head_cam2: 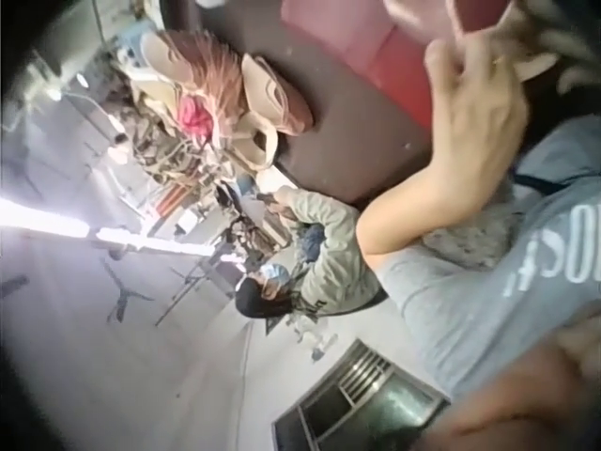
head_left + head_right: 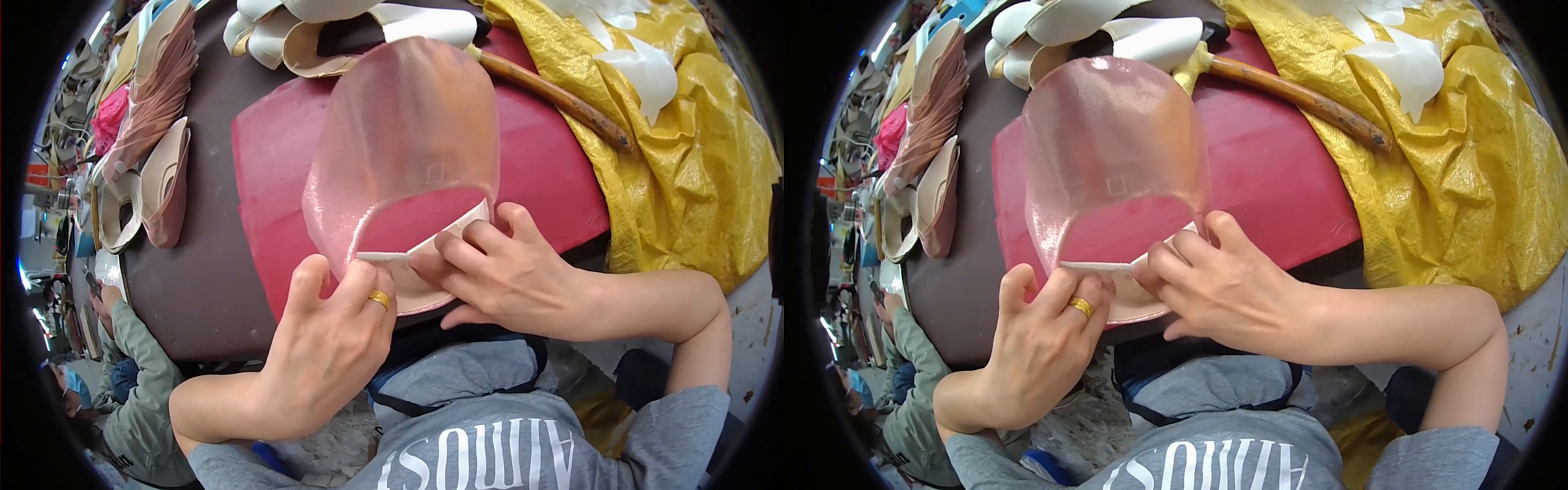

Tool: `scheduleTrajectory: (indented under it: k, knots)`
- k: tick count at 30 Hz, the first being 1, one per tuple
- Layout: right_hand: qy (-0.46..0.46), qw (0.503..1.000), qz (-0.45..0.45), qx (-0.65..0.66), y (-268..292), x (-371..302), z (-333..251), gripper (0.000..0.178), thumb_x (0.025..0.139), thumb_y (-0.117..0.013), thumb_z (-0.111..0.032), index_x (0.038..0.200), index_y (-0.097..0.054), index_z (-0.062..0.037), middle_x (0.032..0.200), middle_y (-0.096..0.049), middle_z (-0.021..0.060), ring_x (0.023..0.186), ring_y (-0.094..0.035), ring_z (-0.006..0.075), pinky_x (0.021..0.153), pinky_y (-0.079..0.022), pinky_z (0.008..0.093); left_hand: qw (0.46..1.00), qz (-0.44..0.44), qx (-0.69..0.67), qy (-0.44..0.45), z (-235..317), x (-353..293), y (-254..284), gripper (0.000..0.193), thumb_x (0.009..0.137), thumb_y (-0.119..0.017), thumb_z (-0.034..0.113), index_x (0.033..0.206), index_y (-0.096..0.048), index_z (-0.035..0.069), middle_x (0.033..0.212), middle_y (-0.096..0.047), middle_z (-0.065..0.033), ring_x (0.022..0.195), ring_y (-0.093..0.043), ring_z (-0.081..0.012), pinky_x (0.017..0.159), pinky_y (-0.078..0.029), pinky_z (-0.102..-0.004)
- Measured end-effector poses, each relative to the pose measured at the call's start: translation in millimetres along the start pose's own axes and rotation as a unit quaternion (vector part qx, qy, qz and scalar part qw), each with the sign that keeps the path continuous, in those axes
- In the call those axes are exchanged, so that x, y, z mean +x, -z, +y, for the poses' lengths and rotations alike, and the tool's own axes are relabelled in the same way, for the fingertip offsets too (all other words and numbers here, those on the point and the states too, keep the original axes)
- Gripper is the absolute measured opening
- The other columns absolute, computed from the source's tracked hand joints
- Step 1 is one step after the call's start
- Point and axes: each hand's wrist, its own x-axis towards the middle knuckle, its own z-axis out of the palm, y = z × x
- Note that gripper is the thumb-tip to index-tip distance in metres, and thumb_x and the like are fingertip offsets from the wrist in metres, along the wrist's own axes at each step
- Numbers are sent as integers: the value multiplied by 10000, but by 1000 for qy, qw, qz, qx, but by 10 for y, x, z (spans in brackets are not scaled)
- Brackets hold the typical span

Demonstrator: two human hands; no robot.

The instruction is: Manually assembling shoe components by inserting liners and shaping materials with a hammer.

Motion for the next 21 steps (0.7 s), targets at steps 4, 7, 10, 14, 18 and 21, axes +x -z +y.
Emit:
scheduleTrajectory:
  k: [4, 7, 10, 14, 18, 21]
  knots:
    - [-9, 999, 40, 32, -12, 16, 2, 449, 838, -622, -402, 1207, -600, -148, 1044, -515, 44, 900, -473, 204, 931, -304, 451, 998, 30, -58, 22, 43, -17, 24, 367, 755, -621, 86, 1117, -649, 34, 1068, -560, -70, 847, -451, -196, 824, -320, -401]
    - [-21, 998, 58, -12, -51, -40, -100, 432, 811, -649, -360, 1183, -607, -143, 1036, -518, 39, 902, -478, 200, 937, -298, 457, 999, 35, -18, 28, 128, -48, -3, 384, 753, -627, 94, 1134, -647, 50, 1092, -553, -61, 846, -451, -193, 820, -318, -401]
    - [-31, 995, 75, -55, -70, -61, -149, 418, 785, -676, -318, 1158, -615, -139, 1029, -520, 34, 903, -483, 195, 944, -291, 464, 998, 40, 21, 36, 226, -100, -61, 403, 751, -634, 101, 1152, -644, 65, 1117, -547, -53, 845, -451, -190, 817, -316, -401]
    - [-7, 996, 85, 33, 3, -18, -80, 372, 760, -692, -212, 1116, -631, -122, 996, -524, 32, 883, -497, 176, 954, -290, 480, 992, 108, -17, 67, 327, -168, -161, 438, 740, -647, 118, 1175, -633, 73, 1156, -537, -37, 847, -451, -183, 813, -310, -400]
    - [16, 995, 99, -16, -12, -86, -123, 325, 768, -678, -166, 1085, -643, -108, 978, -527, 31, 859, -503, 165, 959, -295, 485, 987, 93, -88, 99, 407, -164, -179, 458, 738, -653, 124, 1194, -633, 88, 1157, -536, -27, 853, -452, -176, 812, -309, -397]
    - [29, 993, 103, -46, -47, -113, -125, 297, 772, -671, -143, 1065, -650, -103, 971, -529, 31, 851, -507, 160, 962, -297, 490, 985, 87, -102, 109, 410, -171, -215, 465, 738, -656, 129, 1201, -635, 99, 1157, -533, -22, 855, -452, -173, 813, -308, -396]
